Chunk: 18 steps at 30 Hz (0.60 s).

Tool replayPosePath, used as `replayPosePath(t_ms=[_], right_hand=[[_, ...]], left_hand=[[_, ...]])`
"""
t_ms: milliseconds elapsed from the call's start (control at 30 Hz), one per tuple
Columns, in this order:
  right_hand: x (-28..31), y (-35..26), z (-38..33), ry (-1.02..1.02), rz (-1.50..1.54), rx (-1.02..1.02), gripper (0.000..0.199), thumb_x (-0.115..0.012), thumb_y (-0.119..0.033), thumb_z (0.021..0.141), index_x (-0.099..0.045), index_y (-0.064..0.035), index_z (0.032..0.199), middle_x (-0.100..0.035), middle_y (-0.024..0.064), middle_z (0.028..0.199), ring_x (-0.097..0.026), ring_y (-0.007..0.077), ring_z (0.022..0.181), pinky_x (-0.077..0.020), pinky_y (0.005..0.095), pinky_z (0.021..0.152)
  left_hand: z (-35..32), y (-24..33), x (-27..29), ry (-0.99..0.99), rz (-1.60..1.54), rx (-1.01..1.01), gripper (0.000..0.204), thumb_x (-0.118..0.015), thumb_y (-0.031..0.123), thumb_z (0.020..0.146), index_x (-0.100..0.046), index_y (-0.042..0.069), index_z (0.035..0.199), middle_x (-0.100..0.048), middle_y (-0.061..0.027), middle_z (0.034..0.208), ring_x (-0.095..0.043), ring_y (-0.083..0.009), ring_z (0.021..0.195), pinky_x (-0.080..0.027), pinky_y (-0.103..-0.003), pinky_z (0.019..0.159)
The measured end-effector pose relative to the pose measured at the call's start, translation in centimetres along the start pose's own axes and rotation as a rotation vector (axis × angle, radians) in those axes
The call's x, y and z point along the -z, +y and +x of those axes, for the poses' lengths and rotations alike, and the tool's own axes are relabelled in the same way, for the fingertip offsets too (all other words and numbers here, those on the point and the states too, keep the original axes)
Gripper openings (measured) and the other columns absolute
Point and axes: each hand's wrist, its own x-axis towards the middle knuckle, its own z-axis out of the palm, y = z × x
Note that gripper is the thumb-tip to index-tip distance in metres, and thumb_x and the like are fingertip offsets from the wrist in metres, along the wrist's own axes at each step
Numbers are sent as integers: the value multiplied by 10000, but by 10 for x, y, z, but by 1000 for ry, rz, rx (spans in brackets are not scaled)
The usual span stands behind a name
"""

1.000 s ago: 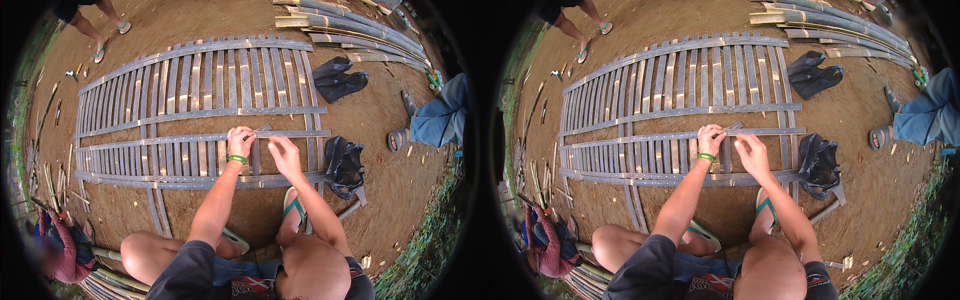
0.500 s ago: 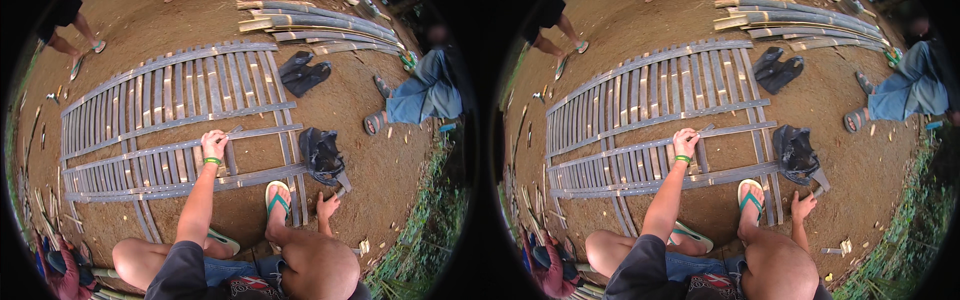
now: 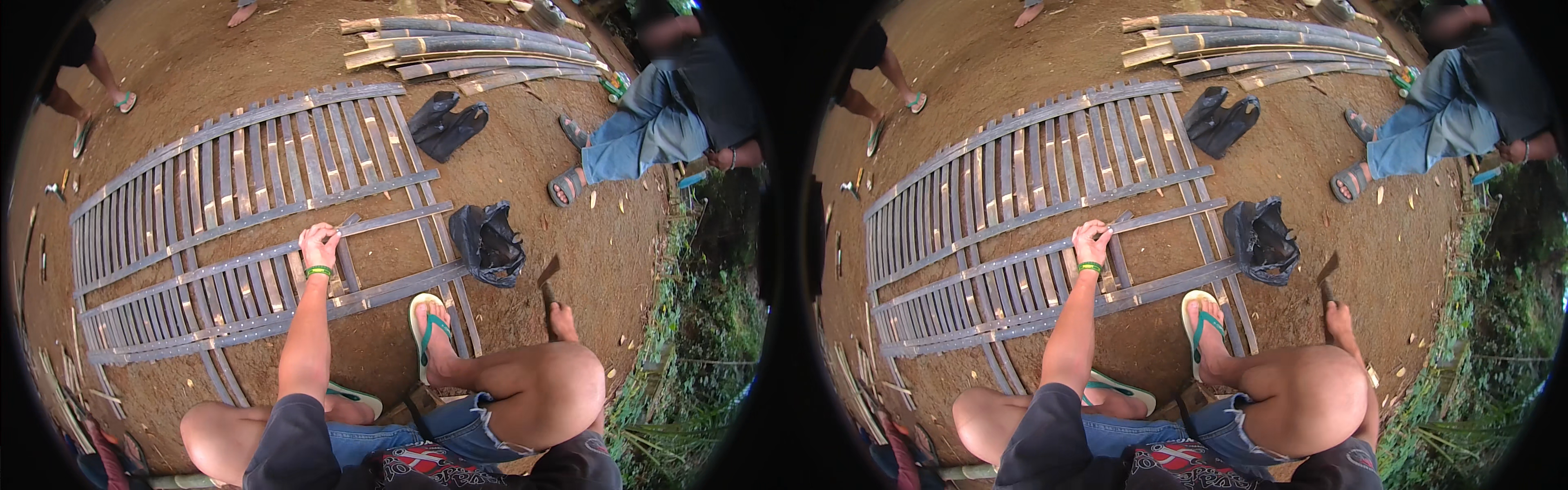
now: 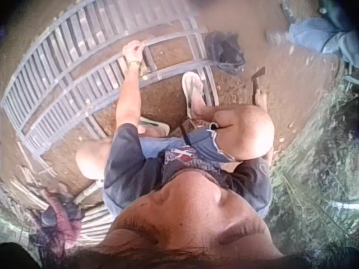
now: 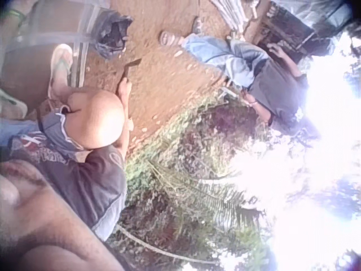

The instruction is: The person sits on the ground and uses a machete to hammer small wooden wedges into the joints of a bamboo lattice structure. They repeatedly position the wedges and strike them to secure the bamboo slats together.

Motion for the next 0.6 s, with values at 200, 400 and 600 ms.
replayPosePath(t_ms=[200,400,600], right_hand=[[146,-163,-116,-83,282,507,262,-619,-181,1018,-510,-46,1214,-584,12,740,-548,112,614,-465,284,545],[107,-331,-190,-341,91,696,491,-590,-67,962,-371,-140,1395,-551,6,786,-503,81,618,-391,261,504],[-120,-340,-198,-535,155,934,380,-633,-287,1014,-583,6,1251,-678,133,728,-689,247,648,-537,415,626]], left_hand=[[-1,5,-4,15,-49,10,109,-828,142,754,-734,113,801,-724,-18,996,-656,-251,1030,-359,-469,1101],[-3,-2,3,14,-50,49,95,-817,139,774,-731,111,801,-715,-19,1003,-646,-254,1063,-327,-492,1133],[-3,7,-9,29,-87,51,88,-819,102,757,-745,114,803,-716,-27,1000,-650,-260,1061,-343,-487,1121]])
